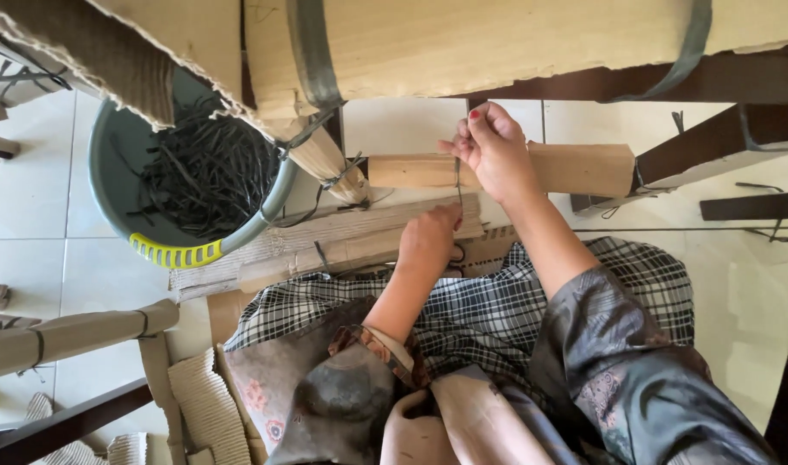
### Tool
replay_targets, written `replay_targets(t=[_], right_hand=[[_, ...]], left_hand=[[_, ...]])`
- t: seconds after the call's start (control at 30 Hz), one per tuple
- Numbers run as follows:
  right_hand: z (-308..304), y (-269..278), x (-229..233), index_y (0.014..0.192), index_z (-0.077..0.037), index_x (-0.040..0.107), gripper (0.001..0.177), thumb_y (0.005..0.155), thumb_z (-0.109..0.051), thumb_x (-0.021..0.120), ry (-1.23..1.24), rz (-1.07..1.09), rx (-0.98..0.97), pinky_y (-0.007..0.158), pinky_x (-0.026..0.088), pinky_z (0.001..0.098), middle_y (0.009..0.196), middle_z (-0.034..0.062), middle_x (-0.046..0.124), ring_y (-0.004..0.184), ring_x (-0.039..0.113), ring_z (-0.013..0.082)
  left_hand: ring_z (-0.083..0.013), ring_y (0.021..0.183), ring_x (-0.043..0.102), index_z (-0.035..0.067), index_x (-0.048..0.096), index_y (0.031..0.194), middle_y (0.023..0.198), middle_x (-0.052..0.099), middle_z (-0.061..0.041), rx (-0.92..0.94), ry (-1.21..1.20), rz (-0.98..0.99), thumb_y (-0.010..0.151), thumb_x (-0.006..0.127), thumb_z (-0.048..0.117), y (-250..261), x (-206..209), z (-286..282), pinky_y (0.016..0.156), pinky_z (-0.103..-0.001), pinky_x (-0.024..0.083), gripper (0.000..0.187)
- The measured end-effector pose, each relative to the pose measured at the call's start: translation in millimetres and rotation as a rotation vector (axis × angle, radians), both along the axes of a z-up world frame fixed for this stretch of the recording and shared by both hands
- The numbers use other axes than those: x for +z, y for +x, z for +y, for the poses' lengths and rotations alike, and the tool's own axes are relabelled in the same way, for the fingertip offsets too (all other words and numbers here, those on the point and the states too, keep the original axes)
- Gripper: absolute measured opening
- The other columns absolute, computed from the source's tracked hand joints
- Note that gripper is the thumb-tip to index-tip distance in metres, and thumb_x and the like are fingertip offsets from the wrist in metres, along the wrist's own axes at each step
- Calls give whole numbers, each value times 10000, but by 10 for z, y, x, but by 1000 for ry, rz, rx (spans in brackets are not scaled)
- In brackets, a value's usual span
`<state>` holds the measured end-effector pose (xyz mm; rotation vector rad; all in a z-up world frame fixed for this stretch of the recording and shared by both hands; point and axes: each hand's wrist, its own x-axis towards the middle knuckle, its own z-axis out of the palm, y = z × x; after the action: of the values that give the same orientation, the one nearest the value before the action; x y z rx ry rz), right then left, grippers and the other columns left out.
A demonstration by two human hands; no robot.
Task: Wrapping chair components with protective cardboard and securing them with plastic ties
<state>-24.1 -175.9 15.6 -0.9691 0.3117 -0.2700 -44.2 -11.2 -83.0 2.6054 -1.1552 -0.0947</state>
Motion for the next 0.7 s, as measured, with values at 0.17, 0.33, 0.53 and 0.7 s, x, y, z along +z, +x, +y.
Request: replay_targets(t=[0.17,0.33,0.53,0.7], right_hand=[[46,-60,103,986,-67,527,159,1105,-161,480,-322,96,1,947,642,505,837,57,515,757,594,113],[51,-103,271,1023,-28,583,166,1076,-169,511,-406,169,25,911,670,417,837,118,598,760,663,133],[0,10,88,969,-46,606,160,1047,-179,564,-224,173,-35,750,703,384,810,63,580,693,646,113],[-22,-20,39,926,-43,626,147,1010,-163,639,-160,170,-99,633,698,415,811,102,585,690,678,160]], left_hand=[[-251,719,734,283,557,829,759,626,46,-63,-122,-73,912,589,178,-36,59,56,655,-389,556,138],[-335,1064,622,250,670,820,1099,555,-26,-136,-395,-293,846,747,246,7,873,47,794,-414,537,81],[-323,1016,721,174,721,1011,989,733,-63,-236,-770,37,982,596,20,338,691,-99,897,-407,579,201],[-387,832,739,69,660,1039,856,726,-171,84,-775,27,1017,588,82,361,745,-282,697,-474,599,77]])
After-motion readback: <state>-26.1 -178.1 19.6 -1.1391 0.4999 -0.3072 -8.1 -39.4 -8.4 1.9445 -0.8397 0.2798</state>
